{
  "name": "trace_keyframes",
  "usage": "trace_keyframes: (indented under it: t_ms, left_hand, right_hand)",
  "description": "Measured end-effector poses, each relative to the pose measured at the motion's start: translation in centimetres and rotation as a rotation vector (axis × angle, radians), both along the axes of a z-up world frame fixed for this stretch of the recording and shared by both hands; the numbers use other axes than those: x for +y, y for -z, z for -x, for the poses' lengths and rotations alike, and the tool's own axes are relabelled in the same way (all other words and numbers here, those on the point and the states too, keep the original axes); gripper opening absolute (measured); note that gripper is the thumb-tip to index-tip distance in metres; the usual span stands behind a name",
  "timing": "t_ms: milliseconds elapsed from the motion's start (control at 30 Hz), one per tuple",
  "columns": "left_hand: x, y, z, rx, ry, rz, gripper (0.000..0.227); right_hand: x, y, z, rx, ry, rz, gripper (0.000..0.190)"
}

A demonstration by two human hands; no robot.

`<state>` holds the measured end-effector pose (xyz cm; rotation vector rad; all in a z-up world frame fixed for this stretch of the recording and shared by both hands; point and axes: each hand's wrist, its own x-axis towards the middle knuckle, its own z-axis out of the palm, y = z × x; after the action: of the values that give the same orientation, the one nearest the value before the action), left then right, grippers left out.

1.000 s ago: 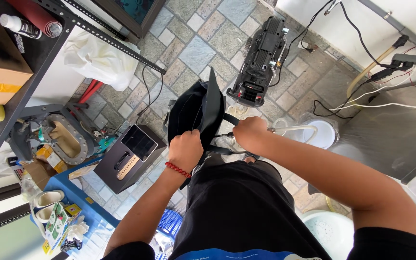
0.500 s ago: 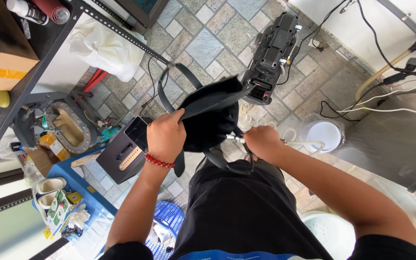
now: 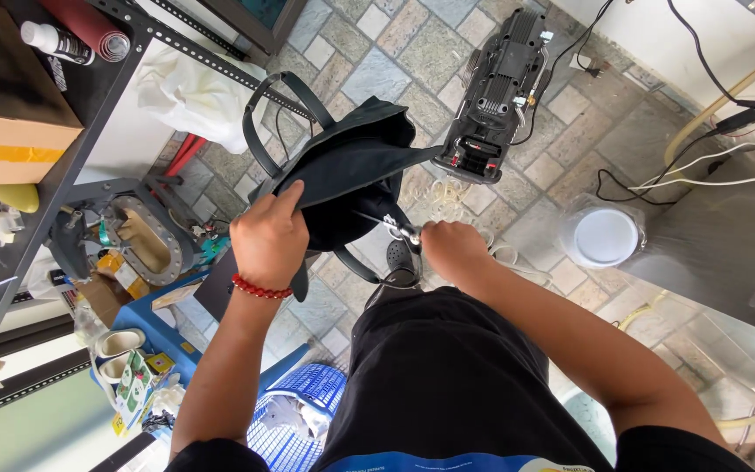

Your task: Cleaning the interior and exterior of a black leather tote bag using brushes, soap, and cloths.

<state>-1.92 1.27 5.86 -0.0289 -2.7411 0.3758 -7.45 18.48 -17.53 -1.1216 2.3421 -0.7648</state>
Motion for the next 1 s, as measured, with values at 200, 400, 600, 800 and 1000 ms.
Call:
trace_keyframes:
  t_ms: [200, 400, 600, 800, 1000]
  left_hand:
    - [0.0, -1.6, 0.0, -0.037, 0.051, 0.025, 0.034]
    - [0.7, -2.6, -0.3, -0.096, 0.080, 0.059, 0.036]
    - [2.1, -3.7, -0.1, -0.146, 0.133, 0.077, 0.037]
    - [2.8, -4.9, 0.5, -0.242, 0.189, 0.136, 0.034]
    - [2.6, -5.7, 1.7, -0.284, 0.232, 0.163, 0.029]
  right_hand:
    - [-0.5, -3.9, 0.3, -0.059, -0.107, 0.024, 0.013]
    - [-1.3, -5.4, 0.3, -0.030, -0.150, 0.003, 0.016]
    - [-1.3, -6.3, 0.3, -0.046, -0.177, 0.019, 0.016]
    - [-1.6, -5.2, -0.5, 0.063, -0.051, 0.094, 0.013]
    - [-0.3, -8.6, 0.0, 0.074, -0.093, 0.156, 0.009]
